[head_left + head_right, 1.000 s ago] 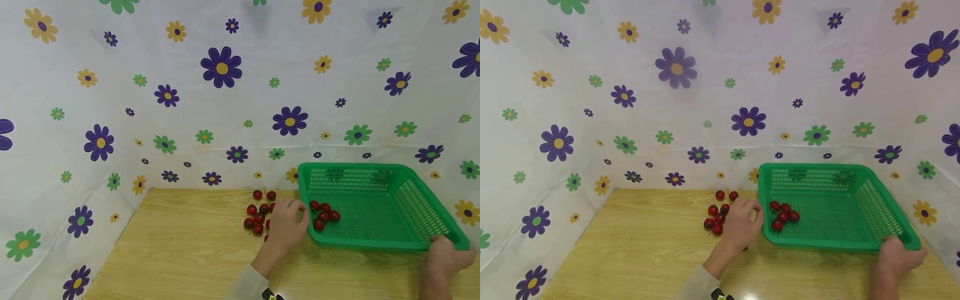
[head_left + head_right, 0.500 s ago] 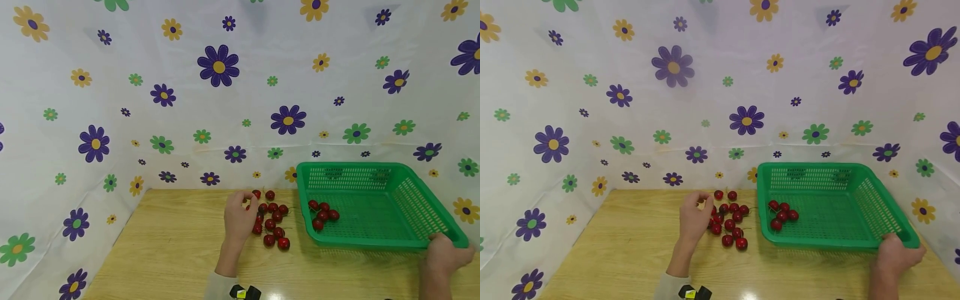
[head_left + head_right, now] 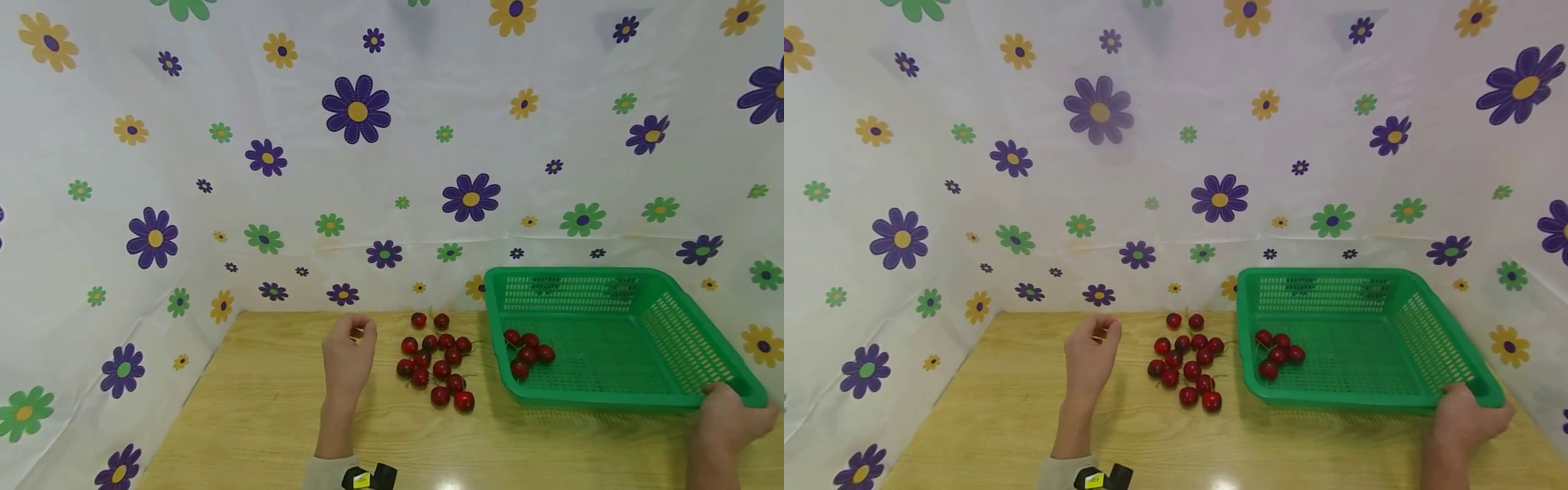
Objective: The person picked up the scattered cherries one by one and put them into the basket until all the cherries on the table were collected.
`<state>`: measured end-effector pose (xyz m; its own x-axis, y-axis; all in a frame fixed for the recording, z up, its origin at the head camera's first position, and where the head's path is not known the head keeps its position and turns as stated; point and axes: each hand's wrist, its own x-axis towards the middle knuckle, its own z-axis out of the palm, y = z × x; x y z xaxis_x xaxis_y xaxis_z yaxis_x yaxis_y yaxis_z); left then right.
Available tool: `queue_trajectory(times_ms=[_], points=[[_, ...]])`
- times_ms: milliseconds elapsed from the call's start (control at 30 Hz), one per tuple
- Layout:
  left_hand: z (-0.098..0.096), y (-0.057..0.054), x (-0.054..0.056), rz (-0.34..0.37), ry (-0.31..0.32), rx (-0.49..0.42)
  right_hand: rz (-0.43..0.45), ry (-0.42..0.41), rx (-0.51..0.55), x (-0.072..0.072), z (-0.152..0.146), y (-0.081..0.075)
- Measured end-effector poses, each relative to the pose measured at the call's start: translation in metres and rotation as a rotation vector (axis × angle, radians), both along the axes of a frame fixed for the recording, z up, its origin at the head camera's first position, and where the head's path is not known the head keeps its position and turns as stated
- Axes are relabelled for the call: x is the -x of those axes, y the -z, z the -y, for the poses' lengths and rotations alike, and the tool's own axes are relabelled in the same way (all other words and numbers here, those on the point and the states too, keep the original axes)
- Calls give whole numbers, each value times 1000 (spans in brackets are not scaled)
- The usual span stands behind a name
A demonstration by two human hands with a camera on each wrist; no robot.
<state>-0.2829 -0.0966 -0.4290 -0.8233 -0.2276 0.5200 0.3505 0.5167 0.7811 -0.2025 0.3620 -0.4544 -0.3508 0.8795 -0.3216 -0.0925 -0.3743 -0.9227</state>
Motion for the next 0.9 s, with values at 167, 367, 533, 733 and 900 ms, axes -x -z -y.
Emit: queue_trajectory(times_ms=[167, 367, 533, 733, 900], points=[[5, -1, 2, 22, -13, -7, -11, -8, -1, -1, -1, 0], [5, 0, 0, 51, -9, -11, -6, -4, -36, 1, -2, 4], [5, 2, 0, 62, 5, -6, 24, -4, -63, 2, -3, 6], [6, 3, 0, 71, 5, 13, 38, -17, -81, 1, -1, 6], [6, 2, 0, 75, 8, 36, 34, -9, -101, -1, 2, 9]])
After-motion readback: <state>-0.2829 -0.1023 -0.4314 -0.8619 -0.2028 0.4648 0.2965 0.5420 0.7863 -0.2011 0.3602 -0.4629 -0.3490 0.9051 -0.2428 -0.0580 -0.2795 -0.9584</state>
